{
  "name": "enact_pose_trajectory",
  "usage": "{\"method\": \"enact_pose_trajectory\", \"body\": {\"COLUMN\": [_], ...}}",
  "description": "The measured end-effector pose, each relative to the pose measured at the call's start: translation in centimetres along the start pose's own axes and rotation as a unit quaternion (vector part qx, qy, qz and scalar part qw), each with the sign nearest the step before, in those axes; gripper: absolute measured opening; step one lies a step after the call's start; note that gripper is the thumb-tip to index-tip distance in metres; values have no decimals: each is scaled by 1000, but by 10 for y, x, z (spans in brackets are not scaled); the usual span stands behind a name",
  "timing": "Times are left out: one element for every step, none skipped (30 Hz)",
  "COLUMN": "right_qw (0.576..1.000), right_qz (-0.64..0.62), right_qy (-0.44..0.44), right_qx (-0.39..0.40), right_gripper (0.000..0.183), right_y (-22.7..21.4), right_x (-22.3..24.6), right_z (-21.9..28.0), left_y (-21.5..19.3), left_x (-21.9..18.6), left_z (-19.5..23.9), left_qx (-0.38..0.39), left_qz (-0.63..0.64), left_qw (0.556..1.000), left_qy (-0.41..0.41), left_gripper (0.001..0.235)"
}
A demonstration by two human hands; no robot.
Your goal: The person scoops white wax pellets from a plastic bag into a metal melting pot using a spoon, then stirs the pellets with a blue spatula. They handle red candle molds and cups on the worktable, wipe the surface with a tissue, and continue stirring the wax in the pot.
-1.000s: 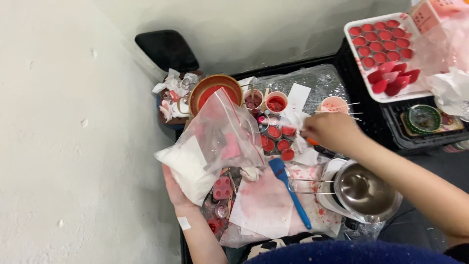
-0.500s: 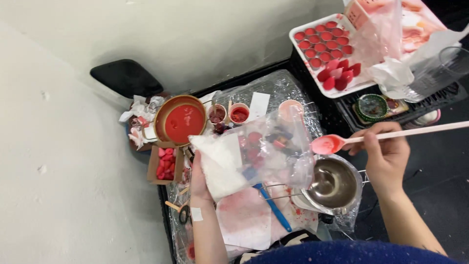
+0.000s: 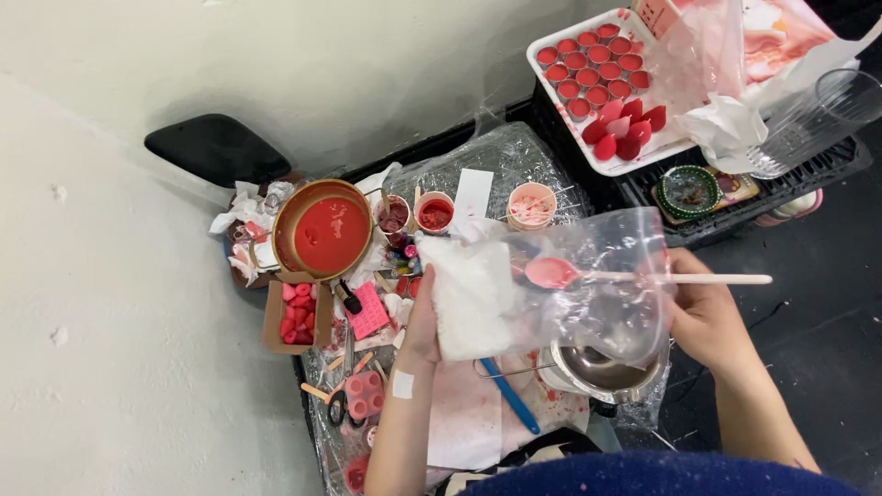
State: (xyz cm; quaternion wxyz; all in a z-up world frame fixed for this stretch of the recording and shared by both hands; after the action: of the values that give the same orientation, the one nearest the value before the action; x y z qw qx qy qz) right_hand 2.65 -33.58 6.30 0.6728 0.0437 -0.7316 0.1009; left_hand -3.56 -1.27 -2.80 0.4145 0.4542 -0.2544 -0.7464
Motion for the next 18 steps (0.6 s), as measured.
{"method": "enact_pose_trajectory", "body": {"right_qw": [1000, 999, 998, 998, 997, 994, 994, 994, 993, 993, 992, 991, 991, 985, 978, 978, 972, 966], "right_qz": [1, 10, 20, 21, 29, 36, 37, 56, 75, 76, 97, 119, 119, 155, 191, 191, 213, 235], "right_qy": [1, 29, 56, 56, 14, -27, -27, -48, -69, -68, -62, -56, -55, -69, -84, -84, -98, -112], "right_qx": [-2, 17, 37, 36, 68, 101, 100, 75, 51, 51, 41, 31, 31, 10, -12, -11, -6, -1], "right_gripper": [31, 32, 34, 34, 35, 35, 35, 34, 32, 32, 28, 24, 24, 22, 21, 21, 22, 23], "right_y": [0, 4, 8, 4, 6, 9, 6, 0, -6, -7, -10, -13, -12, -14, -16, -13, -9, -4], "right_x": [5, 5, 7, 7, 12, 18, 13, 12, 10, 4, -3, -11, -16, -20, -22, -16, -8, -1], "right_z": [-1, -1, -2, -1, 1, 5, 7, 8, 9, 10, 11, 12, 12, 12, 11, 11, 11, 11], "left_y": [2, 5, 9, 13, 17, 22, 26, 31, 35, 36, 36, 36, 35, 32, 30, 32, 34, 35], "left_x": [2, 7, 11, 11, 11, 12, 11, 10, 9, 10, 11, 12, 14, 19, 23, 24, 26, 28], "left_z": [-4, -8, -12, -13, -14, -14, -13, -13, -12, -13, -14, -15, -16, -17, -19, -18, -17, -16], "left_qx": [1, 6, 11, 13, 22, 32, 33, 40, 47, 47, 43, 39, 39, 30, 22, 22, 25, 29], "left_qz": [-1, -16, -30, -30, -34, -37, -37, -42, -46, -45, -56, -67, -67, -67, -67, -66, -75, -85], "left_qw": [1000, 1000, 999, 999, 999, 998, 998, 997, 997, 997, 997, 996, 996, 996, 995, 995, 994, 993], "left_qy": [-3, -17, -30, -31, -36, -41, -42, -41, -40, -41, -37, -33, -34, -51, -68, -68, -70, -72], "left_gripper": [66, 66, 67, 67, 68, 69, 69, 69, 70, 70, 70, 70, 70, 71, 72, 72, 72, 72]}}
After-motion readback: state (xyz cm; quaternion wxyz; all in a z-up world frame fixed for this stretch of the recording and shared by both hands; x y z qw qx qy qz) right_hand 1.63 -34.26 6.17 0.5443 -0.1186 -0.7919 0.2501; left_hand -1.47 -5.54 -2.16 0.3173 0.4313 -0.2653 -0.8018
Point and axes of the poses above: each hand's wrist, its own z-axis away from the middle knuckle, its own y-axis out of the palm, x = y × z, the point moved 8 cm from there along -z, towards the middle knuckle, and after that the axes turned 9 degrees about -x, right-handed, at the moved point
